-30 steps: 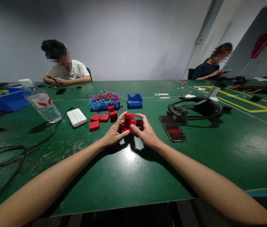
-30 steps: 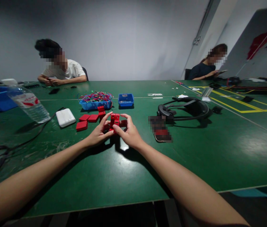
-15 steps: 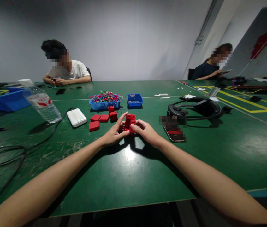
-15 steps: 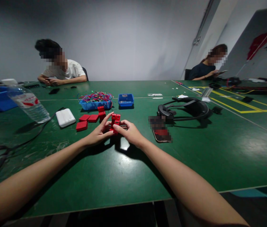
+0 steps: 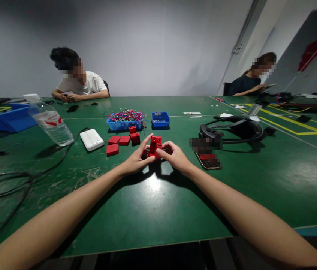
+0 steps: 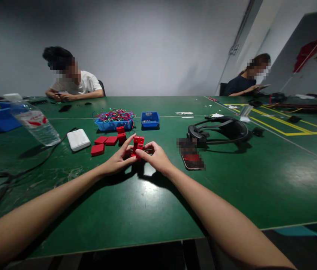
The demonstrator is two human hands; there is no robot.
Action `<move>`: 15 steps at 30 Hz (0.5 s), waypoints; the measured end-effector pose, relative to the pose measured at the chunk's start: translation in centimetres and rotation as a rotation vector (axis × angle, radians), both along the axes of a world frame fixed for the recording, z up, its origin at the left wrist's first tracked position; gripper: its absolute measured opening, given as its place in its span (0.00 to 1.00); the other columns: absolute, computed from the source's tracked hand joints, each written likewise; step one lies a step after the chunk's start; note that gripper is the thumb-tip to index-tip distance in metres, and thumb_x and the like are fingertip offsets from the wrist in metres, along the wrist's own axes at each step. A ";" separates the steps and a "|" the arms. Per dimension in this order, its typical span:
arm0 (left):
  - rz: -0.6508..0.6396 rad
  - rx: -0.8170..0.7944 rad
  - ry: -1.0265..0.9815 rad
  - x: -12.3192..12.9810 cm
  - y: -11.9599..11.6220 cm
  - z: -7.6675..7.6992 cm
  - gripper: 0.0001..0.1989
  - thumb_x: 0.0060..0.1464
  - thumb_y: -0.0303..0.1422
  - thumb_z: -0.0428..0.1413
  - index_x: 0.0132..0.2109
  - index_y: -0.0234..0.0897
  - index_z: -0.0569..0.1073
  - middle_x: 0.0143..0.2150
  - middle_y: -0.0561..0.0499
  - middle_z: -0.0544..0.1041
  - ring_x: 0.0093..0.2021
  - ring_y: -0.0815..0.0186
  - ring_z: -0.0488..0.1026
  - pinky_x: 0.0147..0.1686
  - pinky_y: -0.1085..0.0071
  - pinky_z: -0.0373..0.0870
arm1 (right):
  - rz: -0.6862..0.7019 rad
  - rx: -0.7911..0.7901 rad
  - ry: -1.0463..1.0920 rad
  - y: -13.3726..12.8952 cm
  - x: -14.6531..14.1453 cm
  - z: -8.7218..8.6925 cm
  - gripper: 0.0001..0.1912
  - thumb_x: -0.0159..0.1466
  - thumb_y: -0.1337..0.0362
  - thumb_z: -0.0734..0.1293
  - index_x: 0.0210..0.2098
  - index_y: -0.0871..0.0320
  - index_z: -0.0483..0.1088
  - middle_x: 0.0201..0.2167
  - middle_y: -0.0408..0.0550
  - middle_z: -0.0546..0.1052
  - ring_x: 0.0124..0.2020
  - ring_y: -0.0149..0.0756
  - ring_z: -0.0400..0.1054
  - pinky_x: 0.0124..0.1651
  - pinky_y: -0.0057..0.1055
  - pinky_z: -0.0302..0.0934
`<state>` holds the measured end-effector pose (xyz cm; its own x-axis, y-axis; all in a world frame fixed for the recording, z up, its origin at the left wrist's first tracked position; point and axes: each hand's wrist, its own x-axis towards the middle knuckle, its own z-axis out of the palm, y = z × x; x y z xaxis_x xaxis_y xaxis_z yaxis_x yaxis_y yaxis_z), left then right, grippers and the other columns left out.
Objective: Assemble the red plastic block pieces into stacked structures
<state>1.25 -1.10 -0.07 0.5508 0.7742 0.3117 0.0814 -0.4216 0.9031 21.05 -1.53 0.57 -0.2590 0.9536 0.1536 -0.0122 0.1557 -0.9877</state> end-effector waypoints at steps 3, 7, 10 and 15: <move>-0.038 -0.004 -0.017 -0.1 0.1 0.0 0.44 0.60 0.36 0.58 0.72 0.50 0.38 0.57 0.42 0.71 0.53 0.58 0.73 0.55 0.58 0.67 | -0.001 -0.016 0.055 0.0 0.1 -0.1 0.36 0.48 0.51 0.77 0.50 0.54 0.61 0.41 0.47 0.75 0.42 0.37 0.72 0.47 0.38 0.66; -0.108 0.009 -0.031 -0.1 0.1 0.2 0.44 0.60 0.35 0.58 0.72 0.51 0.38 0.61 0.40 0.69 0.57 0.56 0.71 0.58 0.56 0.65 | 0.085 0.037 0.015 0.0 0.3 0.0 0.48 0.49 0.55 0.78 0.62 0.51 0.51 0.46 0.50 0.74 0.46 0.40 0.73 0.49 0.40 0.67; -0.113 0.021 -0.011 0.0 0.0 0.3 0.43 0.61 0.35 0.57 0.72 0.51 0.39 0.62 0.40 0.68 0.59 0.56 0.70 0.60 0.56 0.64 | 0.105 0.113 -0.024 0.0 0.4 0.0 0.44 0.54 0.55 0.75 0.63 0.50 0.51 0.47 0.51 0.73 0.45 0.41 0.73 0.47 0.41 0.68; -0.069 0.007 0.006 0.1 0.0 0.1 0.43 0.60 0.37 0.58 0.72 0.49 0.39 0.63 0.39 0.68 0.58 0.55 0.71 0.59 0.55 0.66 | 0.112 0.174 -0.116 0.1 0.6 -0.2 0.42 0.59 0.55 0.71 0.65 0.53 0.49 0.49 0.54 0.72 0.45 0.42 0.73 0.49 0.44 0.68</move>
<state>1.33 -1.06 0.08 0.6051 0.7321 0.3129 0.0576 -0.4323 0.8999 21.68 -1.38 0.38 -0.3871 0.8798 0.2760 0.0734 0.3278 -0.9419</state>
